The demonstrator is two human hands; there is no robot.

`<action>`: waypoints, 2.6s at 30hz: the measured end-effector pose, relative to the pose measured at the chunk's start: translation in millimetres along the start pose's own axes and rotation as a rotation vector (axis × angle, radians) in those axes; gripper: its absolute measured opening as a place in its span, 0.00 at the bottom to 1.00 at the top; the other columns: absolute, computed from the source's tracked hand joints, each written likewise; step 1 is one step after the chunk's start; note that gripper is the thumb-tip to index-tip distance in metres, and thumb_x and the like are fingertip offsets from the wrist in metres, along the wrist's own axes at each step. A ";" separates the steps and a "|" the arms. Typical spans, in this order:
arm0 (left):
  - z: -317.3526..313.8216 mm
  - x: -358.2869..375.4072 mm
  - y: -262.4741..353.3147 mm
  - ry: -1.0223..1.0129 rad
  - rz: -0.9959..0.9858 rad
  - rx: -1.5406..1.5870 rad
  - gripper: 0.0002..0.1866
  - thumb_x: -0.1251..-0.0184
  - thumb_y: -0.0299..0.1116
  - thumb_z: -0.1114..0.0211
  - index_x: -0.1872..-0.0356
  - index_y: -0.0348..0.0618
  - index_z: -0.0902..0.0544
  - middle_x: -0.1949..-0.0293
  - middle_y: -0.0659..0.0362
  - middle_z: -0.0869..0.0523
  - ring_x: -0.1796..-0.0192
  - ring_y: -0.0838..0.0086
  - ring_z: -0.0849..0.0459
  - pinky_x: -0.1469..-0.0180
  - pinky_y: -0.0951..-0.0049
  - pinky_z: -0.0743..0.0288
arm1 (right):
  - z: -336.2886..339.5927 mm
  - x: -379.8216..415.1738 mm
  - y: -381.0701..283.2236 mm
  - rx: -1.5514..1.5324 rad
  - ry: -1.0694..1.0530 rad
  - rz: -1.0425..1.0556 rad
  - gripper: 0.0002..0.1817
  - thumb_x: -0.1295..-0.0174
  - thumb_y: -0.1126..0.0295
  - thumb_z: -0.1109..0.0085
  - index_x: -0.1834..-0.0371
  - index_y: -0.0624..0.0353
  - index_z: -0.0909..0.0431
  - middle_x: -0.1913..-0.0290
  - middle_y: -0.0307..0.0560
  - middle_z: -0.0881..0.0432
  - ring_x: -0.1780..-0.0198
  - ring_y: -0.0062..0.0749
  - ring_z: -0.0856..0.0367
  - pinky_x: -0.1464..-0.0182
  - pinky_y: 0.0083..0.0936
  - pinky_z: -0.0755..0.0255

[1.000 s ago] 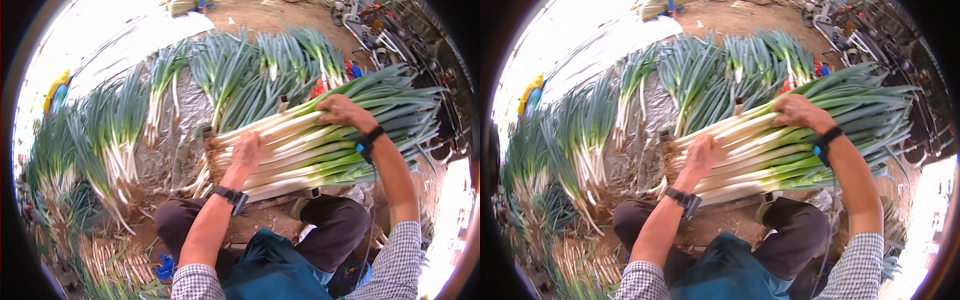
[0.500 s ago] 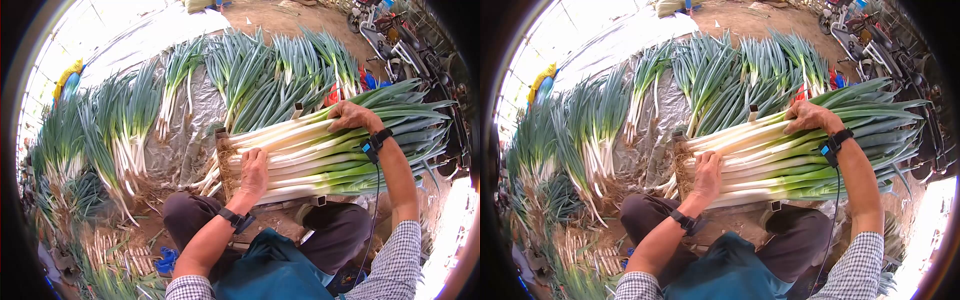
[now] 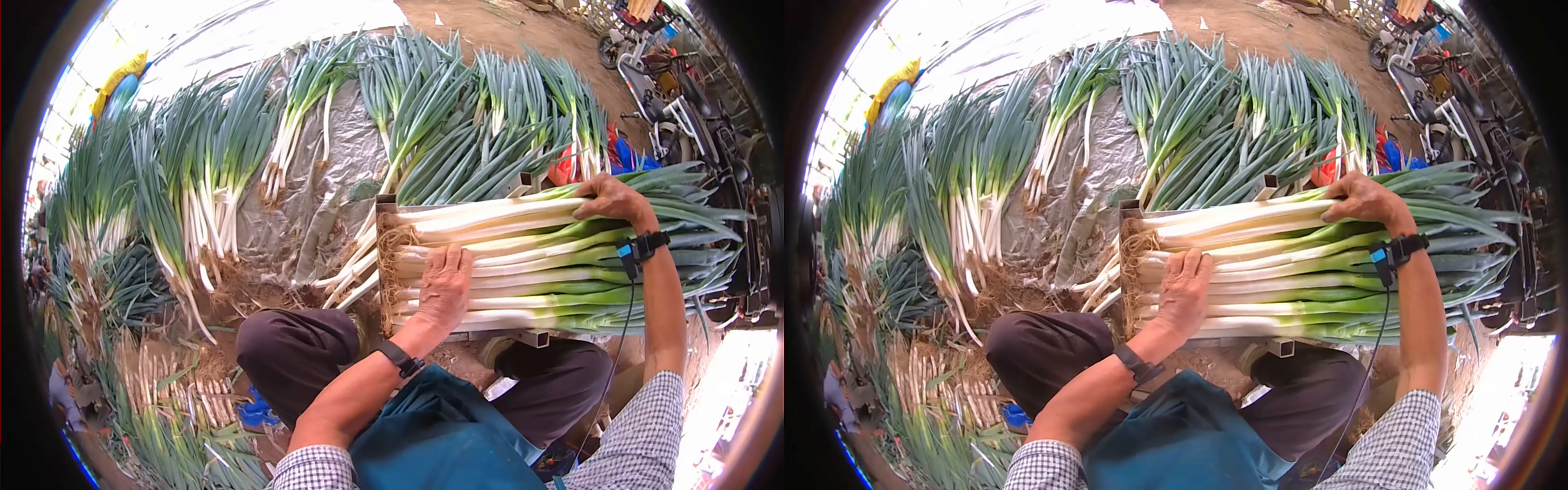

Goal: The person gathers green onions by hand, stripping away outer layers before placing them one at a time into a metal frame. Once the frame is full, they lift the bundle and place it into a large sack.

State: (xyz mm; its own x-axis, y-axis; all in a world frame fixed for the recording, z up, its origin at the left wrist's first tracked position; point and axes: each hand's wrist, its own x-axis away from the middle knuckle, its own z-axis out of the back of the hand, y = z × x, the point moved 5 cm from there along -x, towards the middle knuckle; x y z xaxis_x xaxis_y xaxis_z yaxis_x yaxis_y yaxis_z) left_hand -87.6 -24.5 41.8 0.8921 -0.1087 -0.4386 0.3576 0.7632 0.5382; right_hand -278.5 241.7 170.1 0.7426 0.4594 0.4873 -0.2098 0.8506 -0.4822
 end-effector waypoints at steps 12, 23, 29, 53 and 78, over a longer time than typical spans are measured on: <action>1.2 3.3 -18.8 -0.086 0.107 0.054 0.18 0.37 0.26 0.35 0.45 0.37 0.21 0.47 0.48 0.21 0.41 0.51 0.25 0.35 0.52 0.34 | -44.3 -18.6 -2.7 0.163 -0.114 0.074 0.23 0.44 0.54 0.27 0.55 0.64 0.10 0.70 0.52 0.13 0.65 0.37 0.17 0.57 0.36 0.24; -5.4 -26.7 -39.1 0.007 0.070 0.005 0.17 0.36 0.29 0.31 0.47 0.38 0.21 0.47 0.47 0.21 0.41 0.49 0.25 0.36 0.50 0.33 | -57.6 -22.9 1.6 0.116 -0.182 -0.052 0.22 0.43 0.54 0.28 0.56 0.62 0.11 0.69 0.50 0.12 0.65 0.33 0.15 0.58 0.34 0.22; -15.9 -18.9 -45.2 -0.002 0.069 -0.025 0.14 0.35 0.29 0.32 0.50 0.40 0.20 0.49 0.48 0.20 0.44 0.51 0.24 0.39 0.50 0.32 | -38.5 37.0 -5.1 0.686 0.343 0.099 0.32 0.39 0.37 0.34 0.55 0.60 0.12 0.57 0.58 0.11 0.50 0.53 0.14 0.46 0.45 0.22; -16.0 -25.3 -48.1 -0.030 0.118 -0.031 0.17 0.30 0.33 0.34 0.44 0.39 0.18 0.52 0.48 0.18 0.46 0.51 0.22 0.40 0.50 0.32 | -72.3 27.0 -8.6 0.709 0.330 0.158 0.37 0.27 0.36 0.51 0.51 0.68 0.18 0.44 0.60 0.18 0.35 0.51 0.24 0.31 0.43 0.33; 104.8 -100.2 -119.7 -0.364 0.321 0.136 0.19 0.23 0.41 0.35 0.44 0.36 0.16 0.51 0.50 0.12 0.45 0.61 0.15 0.35 0.57 0.28 | -89.4 23.4 -19.5 0.721 0.100 -0.012 0.50 0.40 0.35 0.40 0.25 0.65 0.33 0.22 0.69 0.39 0.19 0.62 0.46 0.17 0.50 0.55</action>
State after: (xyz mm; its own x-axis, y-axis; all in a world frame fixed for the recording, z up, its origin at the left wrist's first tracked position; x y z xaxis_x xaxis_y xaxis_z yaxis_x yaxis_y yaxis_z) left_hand -190.8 -171.7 96.8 0.9928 -0.1157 0.0302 0.0610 0.7073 0.7043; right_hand -200.2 213.0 125.9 0.7947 0.4531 0.4038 -0.5427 0.8284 0.1387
